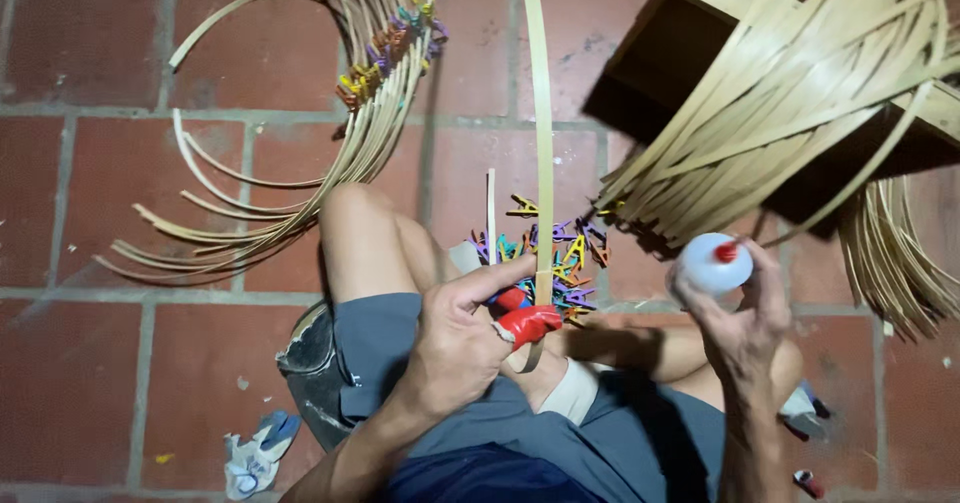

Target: The person sits on a tiled floor and assembles a circular bamboo structure by applying glue to thin bamboo strips and securing them with colorful plastic clips. The person repeatedly picks up strips, applies adhesive, and attaches them to a wooden jig to form a ring.

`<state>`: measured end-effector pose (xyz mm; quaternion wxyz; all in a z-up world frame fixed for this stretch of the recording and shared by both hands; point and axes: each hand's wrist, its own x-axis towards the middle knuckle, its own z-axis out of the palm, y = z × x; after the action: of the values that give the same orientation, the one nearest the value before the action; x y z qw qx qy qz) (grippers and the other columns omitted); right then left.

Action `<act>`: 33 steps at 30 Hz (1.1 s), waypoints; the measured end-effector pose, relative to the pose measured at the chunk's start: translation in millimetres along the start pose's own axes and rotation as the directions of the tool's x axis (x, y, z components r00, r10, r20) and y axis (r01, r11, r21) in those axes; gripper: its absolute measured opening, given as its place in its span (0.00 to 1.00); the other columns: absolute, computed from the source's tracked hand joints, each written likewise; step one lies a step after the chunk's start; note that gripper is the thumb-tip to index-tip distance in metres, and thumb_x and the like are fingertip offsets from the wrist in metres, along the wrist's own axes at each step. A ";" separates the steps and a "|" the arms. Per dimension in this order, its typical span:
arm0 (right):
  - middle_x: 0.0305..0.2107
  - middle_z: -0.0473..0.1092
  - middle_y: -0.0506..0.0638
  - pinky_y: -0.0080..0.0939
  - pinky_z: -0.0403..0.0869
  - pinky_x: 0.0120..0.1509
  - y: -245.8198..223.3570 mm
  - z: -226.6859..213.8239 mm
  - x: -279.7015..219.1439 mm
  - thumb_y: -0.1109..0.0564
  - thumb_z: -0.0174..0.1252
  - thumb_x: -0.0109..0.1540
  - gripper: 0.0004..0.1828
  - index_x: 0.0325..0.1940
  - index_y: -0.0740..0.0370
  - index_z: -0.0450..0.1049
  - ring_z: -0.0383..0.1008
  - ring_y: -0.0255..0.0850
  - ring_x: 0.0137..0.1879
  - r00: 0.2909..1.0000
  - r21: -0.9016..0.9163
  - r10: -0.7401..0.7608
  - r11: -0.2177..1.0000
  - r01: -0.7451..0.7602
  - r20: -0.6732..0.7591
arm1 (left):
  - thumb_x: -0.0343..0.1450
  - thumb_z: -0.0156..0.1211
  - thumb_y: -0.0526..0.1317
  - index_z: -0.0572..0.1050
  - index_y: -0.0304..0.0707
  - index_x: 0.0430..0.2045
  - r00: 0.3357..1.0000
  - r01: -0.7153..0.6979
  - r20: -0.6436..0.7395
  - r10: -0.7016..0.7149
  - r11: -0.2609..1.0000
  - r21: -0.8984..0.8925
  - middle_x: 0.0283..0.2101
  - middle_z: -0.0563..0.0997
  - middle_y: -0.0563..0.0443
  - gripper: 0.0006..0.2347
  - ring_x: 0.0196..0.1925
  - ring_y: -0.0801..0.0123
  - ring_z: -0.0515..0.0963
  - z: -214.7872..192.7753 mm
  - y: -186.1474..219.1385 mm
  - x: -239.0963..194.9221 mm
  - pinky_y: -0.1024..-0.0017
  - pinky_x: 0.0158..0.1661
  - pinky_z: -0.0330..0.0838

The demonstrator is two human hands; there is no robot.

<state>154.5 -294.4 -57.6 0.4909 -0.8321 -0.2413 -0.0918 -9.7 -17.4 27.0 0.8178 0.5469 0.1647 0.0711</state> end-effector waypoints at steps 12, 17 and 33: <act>0.46 0.76 0.48 0.58 0.61 0.65 -166.5 -26.9 72.3 0.40 0.75 0.47 0.38 0.56 0.57 0.73 0.77 0.41 0.47 0.746 -0.348 -0.401 0.699 0.624 0.532 | 0.68 0.64 0.25 0.73 0.20 0.59 0.999 0.037 0.025 -0.036 0.999 -0.040 0.37 0.80 0.49 0.22 0.32 0.78 0.79 8.0 12.1 -4.4 0.80 0.34 0.76; 0.46 0.77 0.47 0.56 0.60 0.66 -183.1 -28.8 81.3 0.39 0.74 0.47 0.38 0.57 0.57 0.74 0.76 0.39 0.47 0.705 -0.409 -0.392 0.607 0.681 0.591 | 0.66 0.65 0.24 0.74 0.22 0.57 0.999 0.043 0.016 -0.043 0.999 -0.018 0.42 0.79 0.47 0.22 0.34 0.77 0.80 8.7 21.5 -8.8 0.79 0.34 0.78; 0.48 0.78 0.50 0.57 0.58 0.68 -217.6 -46.3 86.7 0.43 0.67 0.54 0.30 0.60 0.49 0.78 0.78 0.45 0.53 0.646 -0.576 -0.330 0.293 0.763 0.688 | 0.63 0.70 0.28 0.76 0.23 0.56 0.999 -0.032 0.027 0.028 0.988 0.150 0.39 0.79 0.51 0.24 0.38 0.80 0.76 7.3 23.5 -5.1 0.82 0.40 0.74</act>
<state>126.5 -219.9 167.5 -0.1058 -0.8115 -0.5486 -0.1712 -10.5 -16.1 52.1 0.7750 0.6104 0.1511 0.0638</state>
